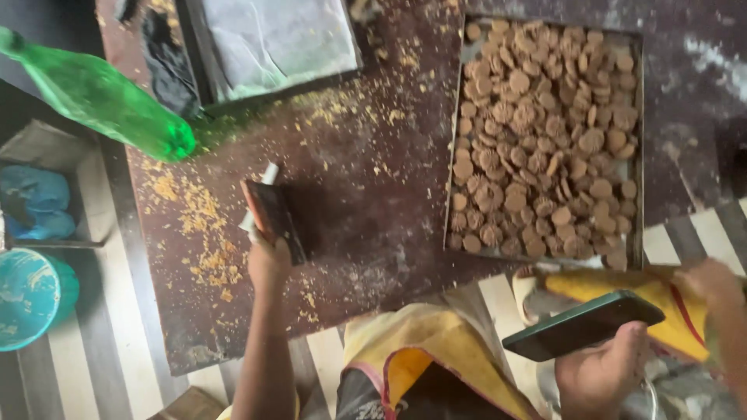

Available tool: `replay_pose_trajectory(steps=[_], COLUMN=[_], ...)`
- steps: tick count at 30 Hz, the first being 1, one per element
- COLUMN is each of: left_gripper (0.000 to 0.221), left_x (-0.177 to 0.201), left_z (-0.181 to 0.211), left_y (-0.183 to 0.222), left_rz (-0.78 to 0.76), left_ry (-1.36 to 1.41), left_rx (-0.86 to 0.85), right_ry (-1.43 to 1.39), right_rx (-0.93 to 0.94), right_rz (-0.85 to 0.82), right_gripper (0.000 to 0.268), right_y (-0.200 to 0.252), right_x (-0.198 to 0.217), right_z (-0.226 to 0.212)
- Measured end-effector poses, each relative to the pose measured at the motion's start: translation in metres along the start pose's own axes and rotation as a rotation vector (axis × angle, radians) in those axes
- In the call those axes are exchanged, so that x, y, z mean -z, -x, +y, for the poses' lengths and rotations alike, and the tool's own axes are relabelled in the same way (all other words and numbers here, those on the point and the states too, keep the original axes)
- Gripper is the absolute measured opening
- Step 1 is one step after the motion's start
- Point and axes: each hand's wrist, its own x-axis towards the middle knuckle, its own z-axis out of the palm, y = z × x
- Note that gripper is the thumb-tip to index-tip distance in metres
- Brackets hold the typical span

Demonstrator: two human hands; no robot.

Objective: Sort and arrange baked cookies on a table and into trays, and clean the work surface.

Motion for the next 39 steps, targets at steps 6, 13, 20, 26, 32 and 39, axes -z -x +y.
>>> replay_pose_trajectory(steps=[6, 13, 20, 26, 32, 39], left_gripper=[0.028, 0.029, 0.015, 0.029, 0.024, 0.025], left_x=[0.005, -0.032, -0.023, -0.121, -0.102, 0.017], left_z=[0.046, 0.105, 0.219, 0.239, 0.144, 0.020], left_y=[0.004, -0.045, -0.044, -0.081, -0.018, 0.073], left_rz=[-0.002, -0.059, 0.125, 0.037, -0.082, -0.350], left_ry=[0.279, 0.216, -0.215, -0.714, -0.835, -0.664], left_rx=[-0.154, -0.408, -0.890, -1.127, -1.400, -1.404], right_ry=[-0.730, -0.696, -0.621, -0.653, -0.590, -0.698], right_rx=[-0.523, -0.799, -0.788, -0.757, -0.980, -0.854], right_rz=[0.334, 0.474, 0.557, 0.517, 0.577, 0.502], right_gripper=[0.040, 0.044, 0.041, 0.044, 0.049, 0.046], right_y=[0.003, 0.038, 0.049, 0.043, 0.053, 0.061], right_x=[-0.010, 0.011, 0.008, -0.003, 0.002, 0.008], right_z=[-0.043, 0.035, 0.028, 0.003, -0.012, 0.024])
